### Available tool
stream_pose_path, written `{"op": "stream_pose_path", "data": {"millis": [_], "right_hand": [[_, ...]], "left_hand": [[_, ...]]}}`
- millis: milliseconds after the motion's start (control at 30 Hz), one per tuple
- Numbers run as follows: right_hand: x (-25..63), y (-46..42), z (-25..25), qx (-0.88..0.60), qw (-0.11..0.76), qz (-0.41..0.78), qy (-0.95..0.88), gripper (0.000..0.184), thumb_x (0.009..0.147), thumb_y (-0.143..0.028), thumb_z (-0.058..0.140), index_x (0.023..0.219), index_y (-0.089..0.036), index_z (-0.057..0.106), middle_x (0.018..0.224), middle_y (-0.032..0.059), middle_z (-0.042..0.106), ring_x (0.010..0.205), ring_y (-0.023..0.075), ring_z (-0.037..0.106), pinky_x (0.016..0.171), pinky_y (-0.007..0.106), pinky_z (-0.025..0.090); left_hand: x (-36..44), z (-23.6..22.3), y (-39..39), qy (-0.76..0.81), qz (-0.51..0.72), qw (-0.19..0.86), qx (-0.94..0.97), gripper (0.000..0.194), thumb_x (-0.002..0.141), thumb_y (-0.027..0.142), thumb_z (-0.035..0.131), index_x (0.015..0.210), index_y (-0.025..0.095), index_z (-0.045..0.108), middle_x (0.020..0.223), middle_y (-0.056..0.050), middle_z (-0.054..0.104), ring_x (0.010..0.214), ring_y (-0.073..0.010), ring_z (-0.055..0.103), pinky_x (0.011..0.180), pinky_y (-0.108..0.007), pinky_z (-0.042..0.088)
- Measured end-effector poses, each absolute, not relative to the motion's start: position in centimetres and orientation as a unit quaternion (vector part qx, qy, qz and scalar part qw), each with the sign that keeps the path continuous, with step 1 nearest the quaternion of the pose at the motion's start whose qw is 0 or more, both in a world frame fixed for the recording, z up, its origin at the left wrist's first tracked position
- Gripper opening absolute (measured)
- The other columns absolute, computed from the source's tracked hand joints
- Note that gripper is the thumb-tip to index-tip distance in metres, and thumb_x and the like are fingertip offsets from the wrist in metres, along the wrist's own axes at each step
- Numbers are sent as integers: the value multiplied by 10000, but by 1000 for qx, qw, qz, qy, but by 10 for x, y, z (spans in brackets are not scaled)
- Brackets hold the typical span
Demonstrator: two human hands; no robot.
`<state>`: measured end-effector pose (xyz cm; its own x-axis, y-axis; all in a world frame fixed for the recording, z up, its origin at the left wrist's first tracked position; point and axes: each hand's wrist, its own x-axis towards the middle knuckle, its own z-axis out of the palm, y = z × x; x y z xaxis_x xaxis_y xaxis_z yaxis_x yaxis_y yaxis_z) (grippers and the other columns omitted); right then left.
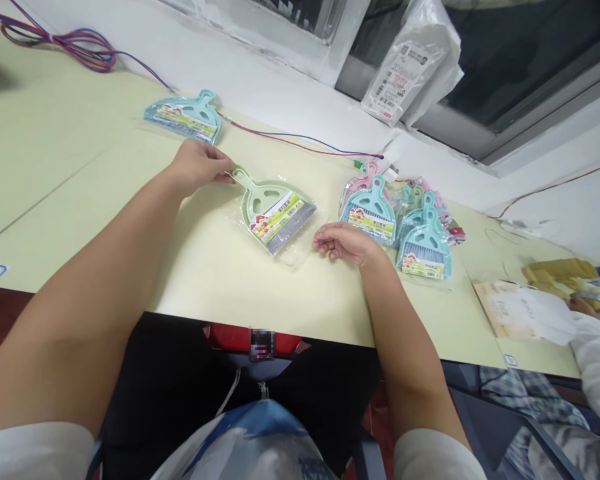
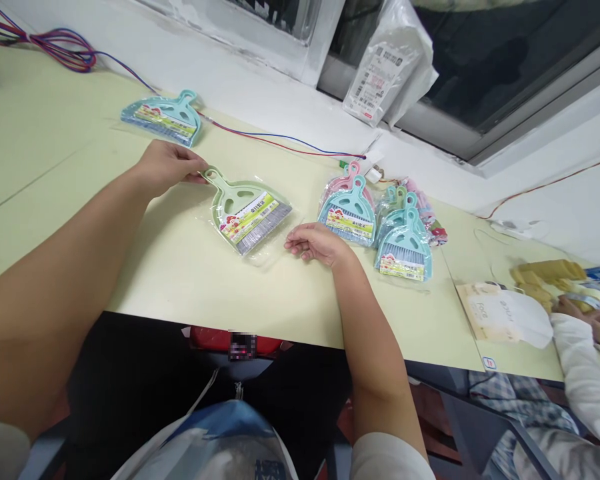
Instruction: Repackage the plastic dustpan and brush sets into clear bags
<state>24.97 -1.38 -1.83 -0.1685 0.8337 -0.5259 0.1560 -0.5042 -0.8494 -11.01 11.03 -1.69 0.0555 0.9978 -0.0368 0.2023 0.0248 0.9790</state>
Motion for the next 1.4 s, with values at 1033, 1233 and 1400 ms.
{"op": "stream_pose_path", "data": {"millis": [1033, 1233, 1400], "right_hand": [[250, -14, -19, -592, 247, 630, -438, 64, 788, -188, 785, 817, -135, 763, 846, 94, 796, 601, 123, 678, 409, 186, 491], [250, -14, -18, -594, 248, 628, -438, 70, 782, -187, 792, 820, -135, 763, 854, 99, 800, 601, 123, 677, 409, 183, 494], [250, -14, -17, -594, 246, 629, -438, 79, 781, -193, 795, 822, -134, 763, 846, 95, 794, 600, 121, 674, 407, 180, 489]], "left_hand": [[-109, -18, 111, 546, 424, 467, 551, 175, 836, 190, 895, 904, 81, 776, 826, -56, 779, 804, -192, 792, 958, -393, 653], [-110, -20, 111, 547, 420, 465, 555, 191, 836, 228, 898, 902, 96, 777, 845, -55, 787, 827, -187, 789, 934, -350, 654], [-111, -24, 116, 546, 422, 466, 554, 284, 776, 283, 959, 898, 104, 775, 778, -34, 764, 839, -190, 790, 923, -351, 638]]}}
